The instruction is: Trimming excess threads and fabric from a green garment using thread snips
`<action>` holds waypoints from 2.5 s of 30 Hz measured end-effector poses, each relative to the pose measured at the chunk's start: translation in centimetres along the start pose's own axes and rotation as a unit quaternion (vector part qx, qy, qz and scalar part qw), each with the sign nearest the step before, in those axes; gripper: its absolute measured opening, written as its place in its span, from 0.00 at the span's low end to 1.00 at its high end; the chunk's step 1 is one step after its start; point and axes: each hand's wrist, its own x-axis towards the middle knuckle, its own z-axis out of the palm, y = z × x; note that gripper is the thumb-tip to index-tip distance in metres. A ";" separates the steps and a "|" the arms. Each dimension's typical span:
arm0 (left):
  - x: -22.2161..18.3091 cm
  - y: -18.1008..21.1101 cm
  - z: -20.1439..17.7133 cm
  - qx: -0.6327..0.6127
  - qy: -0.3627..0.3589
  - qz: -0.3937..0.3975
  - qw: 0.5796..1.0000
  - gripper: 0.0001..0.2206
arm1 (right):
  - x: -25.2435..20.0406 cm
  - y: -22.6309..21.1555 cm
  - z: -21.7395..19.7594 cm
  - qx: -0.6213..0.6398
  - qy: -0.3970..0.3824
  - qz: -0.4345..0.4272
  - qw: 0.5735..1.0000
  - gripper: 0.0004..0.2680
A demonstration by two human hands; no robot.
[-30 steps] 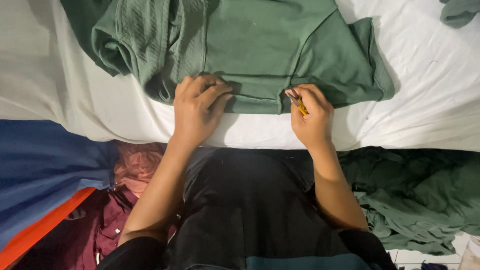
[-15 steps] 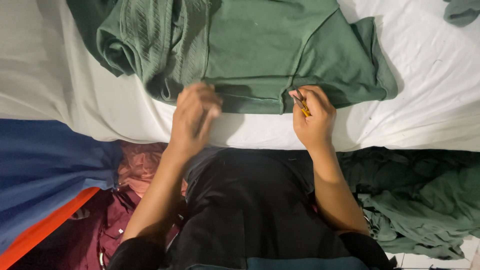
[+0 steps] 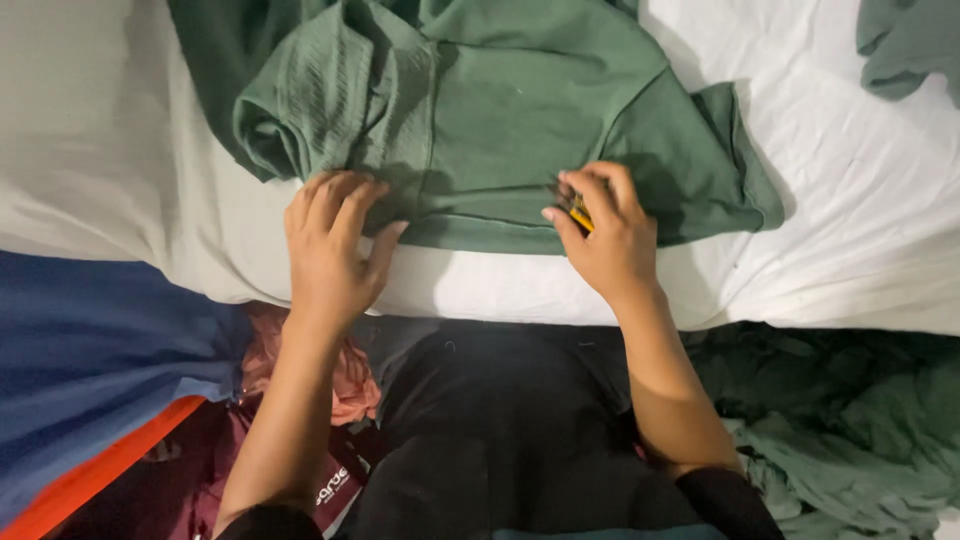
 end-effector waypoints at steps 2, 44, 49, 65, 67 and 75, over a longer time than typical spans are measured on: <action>-0.8 -1.2 1.7 0.024 0.000 -0.021 1.000 0.19 | -1.0 2.1 1.2 -0.012 0.022 -0.021 0.999 0.10; -8.4 -1.3 -3.2 -0.050 0.124 -0.148 0.980 0.20 | -0.5 -4.5 0.1 0.138 0.051 -0.084 0.986 0.03; -5.0 -0.2 -1.6 0.010 0.030 -0.060 0.998 0.18 | -1.2 -3.7 3.2 0.141 0.018 -0.080 0.987 0.04; -4.3 2.9 2.6 -0.078 -0.022 -0.108 0.991 0.16 | -1.0 -4.7 6.0 0.022 -0.036 -0.014 0.999 0.03; -4.4 3.0 2.5 -0.083 -0.024 -0.108 0.990 0.17 | -1.3 -3.8 6.2 0.042 -0.020 -0.022 0.999 0.04; -4.8 2.5 3.4 -0.072 -0.053 -0.106 0.990 0.16 | -1.7 -7.2 6.0 -0.083 -0.023 -0.018 0.996 0.07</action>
